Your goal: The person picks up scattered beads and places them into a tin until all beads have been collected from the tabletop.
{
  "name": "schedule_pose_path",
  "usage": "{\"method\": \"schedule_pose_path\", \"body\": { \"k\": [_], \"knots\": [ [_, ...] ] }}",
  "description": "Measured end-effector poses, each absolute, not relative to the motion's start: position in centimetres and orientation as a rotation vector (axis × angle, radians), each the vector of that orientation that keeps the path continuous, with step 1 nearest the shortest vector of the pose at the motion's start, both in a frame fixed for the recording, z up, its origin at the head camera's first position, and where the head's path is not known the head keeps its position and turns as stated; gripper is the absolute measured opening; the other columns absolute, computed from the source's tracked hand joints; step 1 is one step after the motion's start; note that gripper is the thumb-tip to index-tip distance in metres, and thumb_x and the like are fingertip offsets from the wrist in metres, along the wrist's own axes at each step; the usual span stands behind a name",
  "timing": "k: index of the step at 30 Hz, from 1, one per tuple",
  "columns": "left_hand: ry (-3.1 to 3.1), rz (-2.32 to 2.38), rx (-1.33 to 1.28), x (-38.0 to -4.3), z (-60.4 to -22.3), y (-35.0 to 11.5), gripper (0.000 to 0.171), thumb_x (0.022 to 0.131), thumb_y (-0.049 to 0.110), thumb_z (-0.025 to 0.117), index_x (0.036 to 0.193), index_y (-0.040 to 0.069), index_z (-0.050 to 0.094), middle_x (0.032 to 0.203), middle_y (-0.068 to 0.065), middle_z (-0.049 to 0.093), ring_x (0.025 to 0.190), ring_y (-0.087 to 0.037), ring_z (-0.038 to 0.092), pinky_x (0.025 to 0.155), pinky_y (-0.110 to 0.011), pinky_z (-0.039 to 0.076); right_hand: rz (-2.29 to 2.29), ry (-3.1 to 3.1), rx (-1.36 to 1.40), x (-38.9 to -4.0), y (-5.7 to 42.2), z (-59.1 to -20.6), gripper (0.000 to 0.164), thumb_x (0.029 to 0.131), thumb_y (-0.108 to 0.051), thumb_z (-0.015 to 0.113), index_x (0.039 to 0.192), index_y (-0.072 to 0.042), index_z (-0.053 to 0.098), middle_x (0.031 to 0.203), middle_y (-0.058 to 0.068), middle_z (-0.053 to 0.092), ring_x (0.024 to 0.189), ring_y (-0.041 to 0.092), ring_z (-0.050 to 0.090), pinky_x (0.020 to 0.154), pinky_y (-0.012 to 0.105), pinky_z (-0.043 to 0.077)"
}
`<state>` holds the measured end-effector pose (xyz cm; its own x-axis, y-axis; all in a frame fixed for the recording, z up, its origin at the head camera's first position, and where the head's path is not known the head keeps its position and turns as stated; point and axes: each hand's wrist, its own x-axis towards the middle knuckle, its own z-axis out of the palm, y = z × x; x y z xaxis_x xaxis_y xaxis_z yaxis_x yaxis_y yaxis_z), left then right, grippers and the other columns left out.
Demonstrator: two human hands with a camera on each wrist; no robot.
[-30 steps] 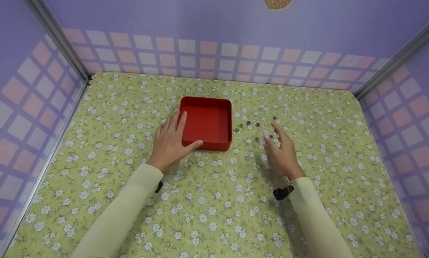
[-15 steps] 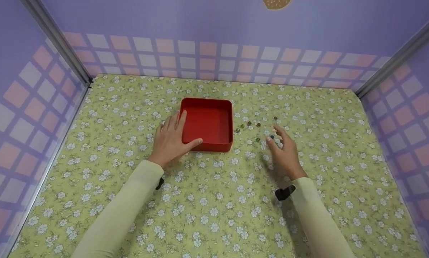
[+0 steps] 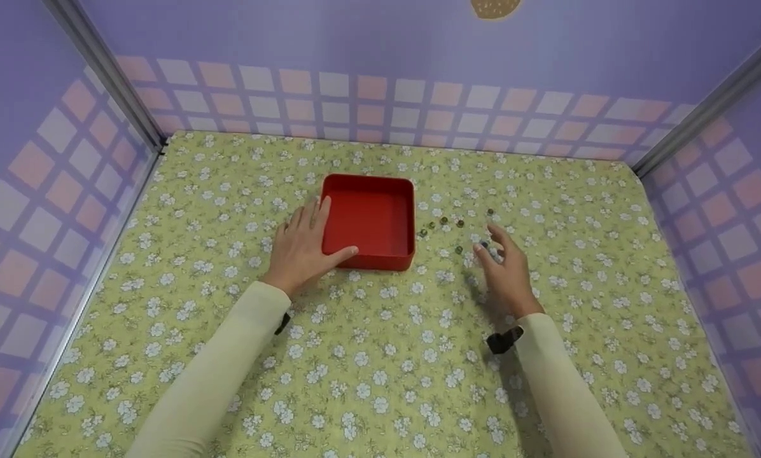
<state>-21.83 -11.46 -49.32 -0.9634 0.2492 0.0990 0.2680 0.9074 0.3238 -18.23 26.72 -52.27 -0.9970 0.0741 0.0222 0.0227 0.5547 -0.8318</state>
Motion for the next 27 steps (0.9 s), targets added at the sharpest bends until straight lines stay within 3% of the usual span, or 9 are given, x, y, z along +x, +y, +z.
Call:
{"method": "schedule_pose_path", "body": {
  "k": [9, 19, 27],
  "knots": [
    [-3.007, -0.505, -0.413, -22.0, -50.0, -11.9, 0.107, 0.079, 0.082, 0.044, 0.158, 0.019, 0.006, 0.161, -0.010, 0.021, 0.143, -0.034, 0.029, 0.112, -0.061, 0.029, 1.471, -2.710, -0.084, -18.5, 27.2, -52.9, 0.066, 0.093, -0.057, 0.052, 0.150, -0.030, 0.033, 0.153, 0.007, 0.037, 0.139, 0.033, 0.038, 0.111, 0.054, 0.034],
    [-3.104, -0.547, -0.362, -22.5, -50.8, -12.3, 0.114, 0.076, 0.087, 0.040, 0.157, 0.021, -0.003, 0.161, -0.012, 0.021, 0.143, -0.038, 0.030, 0.107, -0.067, 0.030, 1.527, -2.709, -0.101, -19.0, 27.7, -53.6, 0.068, 0.095, -0.050, 0.054, 0.150, -0.016, 0.034, 0.153, 0.009, 0.037, 0.141, 0.030, 0.037, 0.111, 0.049, 0.038],
    [-3.157, -0.607, -0.331, -22.8, -51.3, -12.4, 0.116, 0.074, 0.089, 0.040, 0.158, 0.019, 0.000, 0.162, -0.011, 0.019, 0.144, -0.038, 0.029, 0.105, -0.068, 0.033, 1.538, -2.705, -0.106, -19.1, 27.9, -53.6, 0.065, 0.096, -0.046, 0.054, 0.150, -0.016, 0.034, 0.153, 0.009, 0.036, 0.142, 0.030, 0.035, 0.110, 0.049, 0.039]
  ]
}}
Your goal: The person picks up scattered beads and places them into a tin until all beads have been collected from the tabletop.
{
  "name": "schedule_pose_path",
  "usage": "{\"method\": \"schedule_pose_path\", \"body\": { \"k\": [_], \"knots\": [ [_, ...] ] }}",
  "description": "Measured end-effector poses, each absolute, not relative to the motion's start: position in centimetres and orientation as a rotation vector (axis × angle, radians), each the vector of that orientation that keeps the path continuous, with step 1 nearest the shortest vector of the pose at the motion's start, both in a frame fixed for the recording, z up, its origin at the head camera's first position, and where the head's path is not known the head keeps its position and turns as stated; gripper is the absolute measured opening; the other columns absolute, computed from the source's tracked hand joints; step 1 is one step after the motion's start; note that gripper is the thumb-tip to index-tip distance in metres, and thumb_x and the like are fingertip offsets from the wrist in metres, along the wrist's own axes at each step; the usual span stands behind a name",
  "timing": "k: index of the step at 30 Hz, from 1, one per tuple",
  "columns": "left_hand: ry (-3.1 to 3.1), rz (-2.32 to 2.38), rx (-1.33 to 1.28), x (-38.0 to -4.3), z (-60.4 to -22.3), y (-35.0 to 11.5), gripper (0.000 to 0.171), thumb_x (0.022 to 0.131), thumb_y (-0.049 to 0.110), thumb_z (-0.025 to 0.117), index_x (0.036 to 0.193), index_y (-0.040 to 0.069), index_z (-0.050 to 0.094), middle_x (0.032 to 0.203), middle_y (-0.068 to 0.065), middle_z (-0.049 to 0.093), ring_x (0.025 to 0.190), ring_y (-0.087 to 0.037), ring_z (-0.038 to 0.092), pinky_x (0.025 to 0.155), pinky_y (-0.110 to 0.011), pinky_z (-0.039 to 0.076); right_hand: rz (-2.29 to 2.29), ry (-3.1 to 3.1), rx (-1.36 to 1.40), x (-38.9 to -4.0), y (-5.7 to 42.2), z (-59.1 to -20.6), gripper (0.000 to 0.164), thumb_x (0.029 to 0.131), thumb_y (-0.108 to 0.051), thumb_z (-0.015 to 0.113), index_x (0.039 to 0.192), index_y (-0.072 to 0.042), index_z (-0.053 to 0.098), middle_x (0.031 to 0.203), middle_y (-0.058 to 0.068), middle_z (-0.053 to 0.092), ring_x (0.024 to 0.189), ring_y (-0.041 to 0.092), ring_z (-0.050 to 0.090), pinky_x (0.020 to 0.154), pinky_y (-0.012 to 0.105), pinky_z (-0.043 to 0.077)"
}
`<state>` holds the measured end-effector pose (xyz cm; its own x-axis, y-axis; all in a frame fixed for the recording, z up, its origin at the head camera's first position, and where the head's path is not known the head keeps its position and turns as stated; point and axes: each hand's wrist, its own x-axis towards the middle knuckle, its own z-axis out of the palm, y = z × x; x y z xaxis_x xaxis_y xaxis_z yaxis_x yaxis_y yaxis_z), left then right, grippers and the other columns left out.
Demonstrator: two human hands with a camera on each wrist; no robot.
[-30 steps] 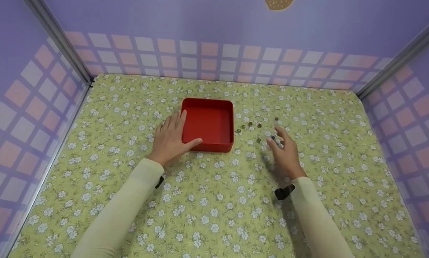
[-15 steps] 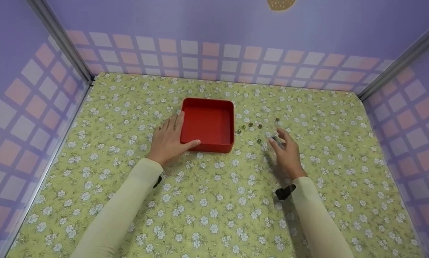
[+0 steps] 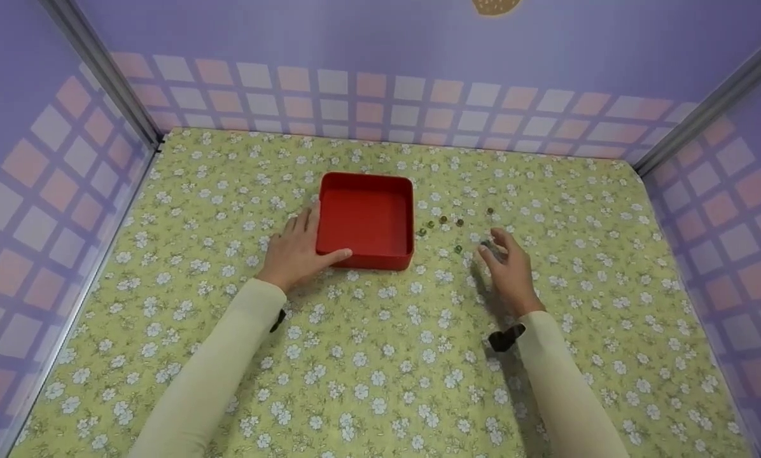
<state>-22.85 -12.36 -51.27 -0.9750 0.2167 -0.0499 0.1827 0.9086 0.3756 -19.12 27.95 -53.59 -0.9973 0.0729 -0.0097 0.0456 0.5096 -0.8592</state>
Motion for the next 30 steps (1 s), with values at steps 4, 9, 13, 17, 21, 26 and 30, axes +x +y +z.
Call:
{"method": "schedule_pose_path", "body": {
  "k": [4, 9, 13, 17, 21, 26, 30],
  "knots": [
    [2.970, 0.575, 0.305, -22.9, -51.4, -12.3, 0.115, 0.074, 0.089, 0.040, 0.157, 0.021, -0.002, 0.162, -0.010, 0.019, 0.143, -0.038, 0.030, 0.104, -0.067, 0.034, 1.548, -2.705, -0.101, -19.3, 28.1, -53.8, 0.066, 0.096, -0.046, 0.054, 0.151, -0.015, 0.033, 0.154, 0.010, 0.035, 0.142, 0.031, 0.036, 0.110, 0.049, 0.040],
    [2.966, 0.556, 0.330, -22.8, -51.4, -12.3, 0.115, 0.075, 0.088, 0.039, 0.157, 0.021, -0.004, 0.160, -0.013, 0.024, 0.138, -0.040, 0.037, 0.103, -0.066, 0.036, 1.549, -2.697, -0.106, -19.4, 28.2, -54.2, 0.065, 0.096, -0.046, 0.055, 0.150, -0.015, 0.035, 0.152, 0.010, 0.037, 0.141, 0.032, 0.038, 0.108, 0.049, 0.041],
    [2.963, 0.550, 0.325, -22.8, -51.4, -12.3, 0.113, 0.076, 0.087, 0.039, 0.158, 0.019, -0.002, 0.154, -0.015, 0.035, 0.133, -0.038, 0.043, 0.103, -0.064, 0.037, 1.535, -2.704, -0.117, -19.5, 28.3, -54.4, 0.065, 0.096, -0.045, 0.055, 0.150, -0.014, 0.035, 0.152, 0.011, 0.038, 0.139, 0.033, 0.040, 0.109, 0.050, 0.040],
    [2.949, 0.547, 0.314, -22.9, -51.4, -12.3, 0.112, 0.076, 0.088, 0.038, 0.158, 0.021, -0.002, 0.149, -0.015, 0.043, 0.131, -0.036, 0.046, 0.102, -0.064, 0.036, 1.540, -2.698, -0.119, -19.6, 28.3, -54.4, 0.064, 0.096, -0.043, 0.055, 0.150, -0.014, 0.035, 0.150, 0.013, 0.040, 0.136, 0.033, 0.044, 0.108, 0.050, 0.041],
    [2.925, 0.545, 0.312, -22.9, -51.5, -12.5, 0.113, 0.076, 0.089, 0.036, 0.157, 0.022, -0.004, 0.148, -0.016, 0.043, 0.130, -0.037, 0.047, 0.101, -0.067, 0.036, 1.513, -2.706, -0.089, -19.8, 28.4, -54.5, 0.061, 0.096, -0.041, 0.056, 0.148, -0.013, 0.038, 0.146, 0.015, 0.044, 0.131, 0.032, 0.049, 0.105, 0.050, 0.043],
    [2.900, 0.583, 0.303, -23.0, -51.6, -12.6, 0.114, 0.075, 0.090, 0.035, 0.157, 0.022, -0.005, 0.150, -0.017, 0.040, 0.128, -0.038, 0.048, 0.099, -0.063, 0.042, 1.502, -2.715, -0.088, -20.0, 28.3, -54.6, 0.061, 0.096, -0.042, 0.056, 0.147, -0.012, 0.040, 0.142, 0.015, 0.048, 0.126, 0.030, 0.052, 0.102, 0.049, 0.045],
    [2.889, 0.598, 0.291, -23.1, -51.7, -12.6, 0.114, 0.074, 0.090, 0.035, 0.157, 0.023, -0.006, 0.154, -0.017, 0.036, 0.129, -0.039, 0.046, 0.099, -0.061, 0.043, 1.512, -2.706, -0.115, -20.1, 28.2, -54.7, 0.060, 0.096, -0.041, 0.056, 0.146, -0.012, 0.041, 0.139, 0.013, 0.050, 0.123, 0.028, 0.053, 0.100, 0.048, 0.046]
  ]
}}
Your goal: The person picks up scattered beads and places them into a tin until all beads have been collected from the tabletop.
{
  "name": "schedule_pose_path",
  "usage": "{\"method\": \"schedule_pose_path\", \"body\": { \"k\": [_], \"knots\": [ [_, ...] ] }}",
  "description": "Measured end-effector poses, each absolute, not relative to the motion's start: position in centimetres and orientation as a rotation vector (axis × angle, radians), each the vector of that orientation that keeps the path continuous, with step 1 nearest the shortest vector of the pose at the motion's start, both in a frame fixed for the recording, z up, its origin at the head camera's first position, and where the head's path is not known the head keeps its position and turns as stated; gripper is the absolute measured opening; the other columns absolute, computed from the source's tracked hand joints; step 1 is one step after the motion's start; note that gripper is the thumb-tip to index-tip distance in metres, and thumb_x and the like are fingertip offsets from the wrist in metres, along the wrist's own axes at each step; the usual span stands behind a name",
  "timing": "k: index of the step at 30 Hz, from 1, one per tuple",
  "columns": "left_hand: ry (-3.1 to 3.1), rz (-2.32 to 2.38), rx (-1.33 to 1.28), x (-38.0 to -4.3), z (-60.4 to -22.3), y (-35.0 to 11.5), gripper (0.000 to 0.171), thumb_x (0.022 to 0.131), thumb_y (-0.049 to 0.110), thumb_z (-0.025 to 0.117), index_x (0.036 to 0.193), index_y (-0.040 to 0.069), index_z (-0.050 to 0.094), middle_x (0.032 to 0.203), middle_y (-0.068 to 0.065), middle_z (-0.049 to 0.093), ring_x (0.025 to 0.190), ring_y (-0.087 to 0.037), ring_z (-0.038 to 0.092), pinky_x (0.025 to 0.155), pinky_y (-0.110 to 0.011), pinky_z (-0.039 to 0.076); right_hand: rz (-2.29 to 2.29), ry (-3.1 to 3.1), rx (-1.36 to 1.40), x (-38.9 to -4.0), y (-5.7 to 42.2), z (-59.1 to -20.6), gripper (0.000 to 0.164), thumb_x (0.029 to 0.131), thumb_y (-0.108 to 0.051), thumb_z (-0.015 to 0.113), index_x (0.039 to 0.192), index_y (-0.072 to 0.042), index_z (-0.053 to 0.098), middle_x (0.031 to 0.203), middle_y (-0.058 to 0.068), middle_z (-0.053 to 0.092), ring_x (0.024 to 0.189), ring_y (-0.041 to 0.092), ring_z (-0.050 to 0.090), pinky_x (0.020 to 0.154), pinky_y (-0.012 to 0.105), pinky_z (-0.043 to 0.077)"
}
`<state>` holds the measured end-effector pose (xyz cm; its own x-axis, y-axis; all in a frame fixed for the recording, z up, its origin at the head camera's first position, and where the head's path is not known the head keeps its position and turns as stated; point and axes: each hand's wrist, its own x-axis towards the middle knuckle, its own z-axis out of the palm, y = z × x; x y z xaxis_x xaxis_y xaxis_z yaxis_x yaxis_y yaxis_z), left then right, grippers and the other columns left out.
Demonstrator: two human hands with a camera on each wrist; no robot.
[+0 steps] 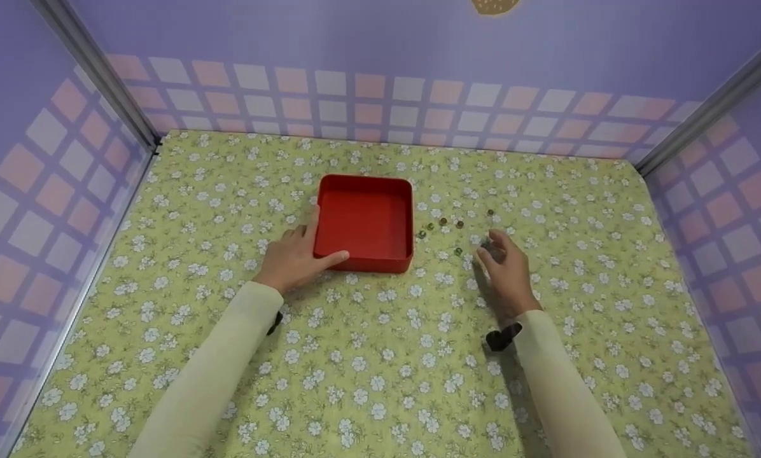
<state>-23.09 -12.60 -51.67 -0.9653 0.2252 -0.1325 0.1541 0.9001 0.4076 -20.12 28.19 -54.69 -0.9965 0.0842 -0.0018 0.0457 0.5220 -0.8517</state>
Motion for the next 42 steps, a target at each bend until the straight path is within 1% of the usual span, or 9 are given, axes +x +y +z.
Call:
{"method": "schedule_pose_path", "body": {
  "k": [7, 11, 16, 19, 22, 25, 32, 38, 42],
  "knots": [
    [2.874, 0.606, 0.289, -23.1, -51.5, -12.6, 0.112, 0.076, 0.089, 0.034, 0.157, 0.022, -0.005, 0.153, -0.016, 0.037, 0.130, -0.039, 0.047, 0.100, -0.060, 0.043, 1.527, -2.700, -0.155, -20.4, 28.1, -54.6, 0.053, 0.097, -0.032, 0.058, 0.144, -0.013, 0.044, 0.135, 0.011, 0.053, 0.118, 0.025, 0.056, 0.097, 0.046, 0.049],
    [2.871, 0.605, 0.293, -23.3, -51.5, -12.7, 0.113, 0.075, 0.089, 0.034, 0.157, 0.022, -0.006, 0.155, -0.016, 0.035, 0.132, -0.040, 0.045, 0.101, -0.062, 0.041, 1.484, -2.708, -0.135, -20.7, 28.2, -54.7, 0.049, 0.097, -0.025, 0.059, 0.142, -0.011, 0.047, 0.132, 0.012, 0.056, 0.115, 0.026, 0.058, 0.096, 0.045, 0.050],
    [2.872, 0.558, 0.299, -23.5, -51.4, -12.7, 0.114, 0.074, 0.091, 0.033, 0.157, 0.023, -0.007, 0.155, -0.015, 0.034, 0.134, -0.039, 0.042, 0.104, -0.065, 0.036, 1.454, -2.718, -0.127, -21.0, 28.3, -54.9, 0.043, 0.098, -0.017, 0.058, 0.139, -0.009, 0.050, 0.129, 0.013, 0.058, 0.117, 0.027, 0.058, 0.098, 0.044, 0.049],
    [2.866, 0.531, 0.305, -23.6, -51.3, -12.6, 0.115, 0.073, 0.092, 0.032, 0.156, 0.024, -0.009, 0.154, -0.017, 0.034, 0.134, -0.040, 0.042, 0.103, -0.065, 0.037, 1.434, -2.730, -0.144, -21.2, 28.4, -54.9, 0.040, 0.098, -0.014, 0.057, 0.137, -0.008, 0.053, 0.128, 0.013, 0.058, 0.118, 0.027, 0.057, 0.098, 0.044, 0.049],
    [2.862, 0.520, 0.316, -23.8, -51.2, -12.5, 0.115, 0.073, 0.093, 0.032, 0.156, 0.025, -0.010, 0.153, -0.017, 0.035, 0.133, -0.039, 0.043, 0.101, -0.063, 0.040, 1.404, -2.742, -0.156, -21.4, 28.4, -55.0, 0.037, 0.098, -0.013, 0.056, 0.134, -0.007, 0.055, 0.125, 0.013, 0.058, 0.117, 0.028, 0.057, 0.098, 0.045, 0.049],
    [2.852, 0.529, 0.312, -24.0, -51.2, -12.5, 0.116, 0.072, 0.093, 0.032, 0.156, 0.026, -0.011, 0.154, -0.016, 0.034, 0.134, -0.038, 0.043, 0.102, -0.062, 0.040, 1.405, -2.745, -0.171, -21.6, 28.4, -55.0, 0.036, 0.098, -0.014, 0.056, 0.132, -0.007, 0.057, 0.124, 0.013, 0.058, 0.116, 0.028, 0.058, 0.097, 0.045, 0.050],
    [2.836, 0.509, 0.317, -24.3, -51.0, -12.7, 0.118, 0.071, 0.094, 0.032, 0.156, 0.025, -0.012, 0.155, -0.017, 0.033, 0.134, -0.040, 0.044, 0.102, -0.061, 0.041, 1.401, -2.748, -0.188, -21.8, 28.1, -54.8, 0.033, 0.097, -0.015, 0.057, 0.129, -0.007, 0.060, 0.118, 0.013, 0.059, 0.107, 0.027, 0.059, 0.091, 0.045, 0.050],
    [2.809, 0.531, 0.313, -24.3, -51.0, -12.6, 0.119, 0.071, 0.093, 0.034, 0.154, 0.025, -0.017, 0.158, -0.017, 0.028, 0.137, -0.041, 0.040, 0.101, -0.060, 0.043, 1.380, -2.752, -0.200, -21.5, 28.2, -55.0, 0.029, 0.097, -0.016, 0.059, 0.125, -0.007, 0.062, 0.115, 0.012, 0.061, 0.102, 0.025, 0.059, 0.087, 0.043, 0.051],
    [2.803, 0.540, 0.313, -24.4, -51.0, -12.6, 0.119, 0.072, 0.092, 0.035, 0.154, 0.025, -0.018, 0.157, -0.017, 0.028, 0.137, -0.041, 0.040, 0.101, -0.060, 0.043, 1.380, -2.740, -0.200, -21.6, 28.2, -55.1, 0.027, 0.096, -0.015, 0.059, 0.122, -0.008, 0.064, 0.114, 0.011, 0.062, 0.099, 0.025, 0.060, 0.085, 0.041, 0.051]
  ]
}}
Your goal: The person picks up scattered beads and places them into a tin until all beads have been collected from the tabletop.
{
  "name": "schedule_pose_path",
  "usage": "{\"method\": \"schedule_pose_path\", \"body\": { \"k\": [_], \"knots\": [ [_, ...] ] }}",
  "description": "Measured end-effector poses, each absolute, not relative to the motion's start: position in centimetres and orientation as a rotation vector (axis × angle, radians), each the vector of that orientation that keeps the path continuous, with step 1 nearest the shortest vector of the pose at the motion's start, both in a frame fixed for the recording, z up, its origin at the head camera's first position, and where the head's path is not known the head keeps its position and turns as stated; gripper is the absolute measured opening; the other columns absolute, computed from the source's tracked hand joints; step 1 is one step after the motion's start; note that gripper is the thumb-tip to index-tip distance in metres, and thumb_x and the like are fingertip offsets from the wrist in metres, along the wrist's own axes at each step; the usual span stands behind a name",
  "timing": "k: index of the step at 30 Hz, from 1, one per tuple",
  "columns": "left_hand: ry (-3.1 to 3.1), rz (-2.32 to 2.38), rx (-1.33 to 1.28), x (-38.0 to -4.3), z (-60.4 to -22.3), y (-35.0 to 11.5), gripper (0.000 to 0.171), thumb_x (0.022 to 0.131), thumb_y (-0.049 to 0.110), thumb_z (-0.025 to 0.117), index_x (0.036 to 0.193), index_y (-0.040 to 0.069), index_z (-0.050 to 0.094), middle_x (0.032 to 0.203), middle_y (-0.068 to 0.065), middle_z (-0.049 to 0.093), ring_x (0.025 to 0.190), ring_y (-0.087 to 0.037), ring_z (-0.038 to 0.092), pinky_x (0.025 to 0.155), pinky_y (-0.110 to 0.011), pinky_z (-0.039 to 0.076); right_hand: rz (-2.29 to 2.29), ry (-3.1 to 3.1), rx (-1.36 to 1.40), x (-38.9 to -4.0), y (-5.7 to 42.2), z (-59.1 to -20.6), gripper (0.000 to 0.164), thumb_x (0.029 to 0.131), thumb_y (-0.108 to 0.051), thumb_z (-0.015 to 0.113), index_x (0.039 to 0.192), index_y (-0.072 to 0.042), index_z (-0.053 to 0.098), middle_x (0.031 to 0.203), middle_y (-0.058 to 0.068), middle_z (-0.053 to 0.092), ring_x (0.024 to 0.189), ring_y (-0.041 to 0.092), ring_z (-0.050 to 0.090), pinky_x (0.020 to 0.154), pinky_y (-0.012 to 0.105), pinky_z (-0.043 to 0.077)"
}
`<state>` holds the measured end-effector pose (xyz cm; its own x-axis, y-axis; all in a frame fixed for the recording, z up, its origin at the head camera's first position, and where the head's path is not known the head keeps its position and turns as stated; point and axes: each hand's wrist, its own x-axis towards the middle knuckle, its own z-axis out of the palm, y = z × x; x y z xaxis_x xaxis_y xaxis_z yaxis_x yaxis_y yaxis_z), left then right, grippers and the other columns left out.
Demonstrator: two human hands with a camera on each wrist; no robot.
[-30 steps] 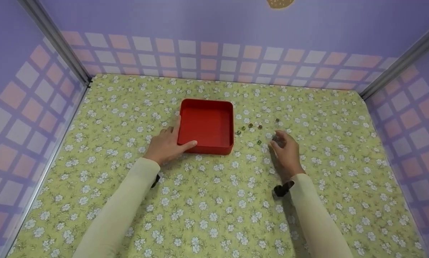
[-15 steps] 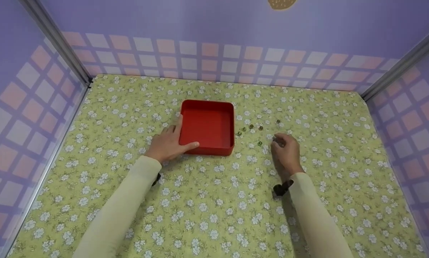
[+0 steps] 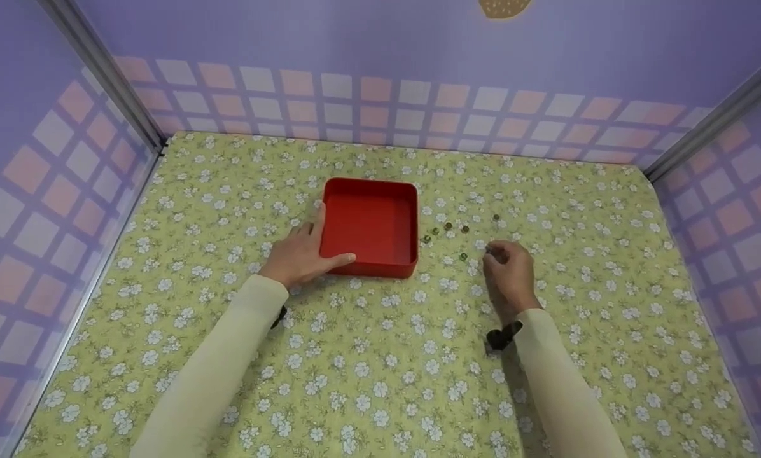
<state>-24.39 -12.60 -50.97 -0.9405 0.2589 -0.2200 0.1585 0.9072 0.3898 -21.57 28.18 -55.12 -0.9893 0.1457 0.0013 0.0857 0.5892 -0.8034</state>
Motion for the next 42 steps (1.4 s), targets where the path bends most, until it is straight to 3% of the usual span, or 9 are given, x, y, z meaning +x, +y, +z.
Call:
{"method": "schedule_pose_path", "body": {
  "k": [12, 25, 33, 42],
  "knots": [
    [2.798, 0.508, 0.314, -24.47, -50.57, -12.64, 0.120, 0.071, 0.093, 0.037, 0.155, 0.024, -0.015, 0.158, -0.017, 0.027, 0.134, -0.043, 0.041, 0.094, -0.058, 0.049, 1.279, -2.772, -0.208, -21.69, 28.20, -55.16, 0.023, 0.097, -0.014, 0.059, 0.118, -0.007, 0.066, 0.112, 0.013, 0.063, 0.099, 0.026, 0.061, 0.084, 0.042, 0.052],
    [2.775, 0.532, 0.294, -24.40, -50.57, -12.68, 0.117, 0.074, 0.088, 0.042, 0.154, 0.027, -0.018, 0.158, -0.019, 0.025, 0.137, -0.044, 0.037, 0.099, -0.061, 0.044, 1.270, -2.768, -0.193, -21.58, 28.11, -55.12, 0.021, 0.096, -0.015, 0.060, 0.115, -0.008, 0.068, 0.108, 0.012, 0.063, 0.094, 0.025, 0.060, 0.080, 0.040, 0.050],
    [2.755, 0.532, 0.292, -24.44, -50.67, -12.68, 0.121, 0.070, 0.093, 0.039, 0.154, 0.026, -0.018, 0.160, -0.018, 0.022, 0.139, -0.044, 0.034, 0.101, -0.061, 0.042, 1.300, -2.764, -0.228, -21.46, 28.17, -55.18, 0.022, 0.096, -0.015, 0.060, 0.115, -0.008, 0.068, 0.108, 0.011, 0.064, 0.094, 0.024, 0.059, 0.079, 0.037, 0.049],
    [2.769, 0.499, 0.319, -24.57, -50.54, -12.75, 0.122, 0.070, 0.094, 0.036, 0.155, 0.023, -0.016, 0.159, -0.021, 0.023, 0.143, -0.044, 0.028, 0.108, -0.064, 0.032, 1.297, -2.754, -0.248, -21.37, 28.12, -54.80, 0.024, 0.096, -0.017, 0.060, 0.116, -0.008, 0.068, 0.109, 0.011, 0.064, 0.094, 0.024, 0.061, 0.077, 0.038, 0.051]
  ]
}}
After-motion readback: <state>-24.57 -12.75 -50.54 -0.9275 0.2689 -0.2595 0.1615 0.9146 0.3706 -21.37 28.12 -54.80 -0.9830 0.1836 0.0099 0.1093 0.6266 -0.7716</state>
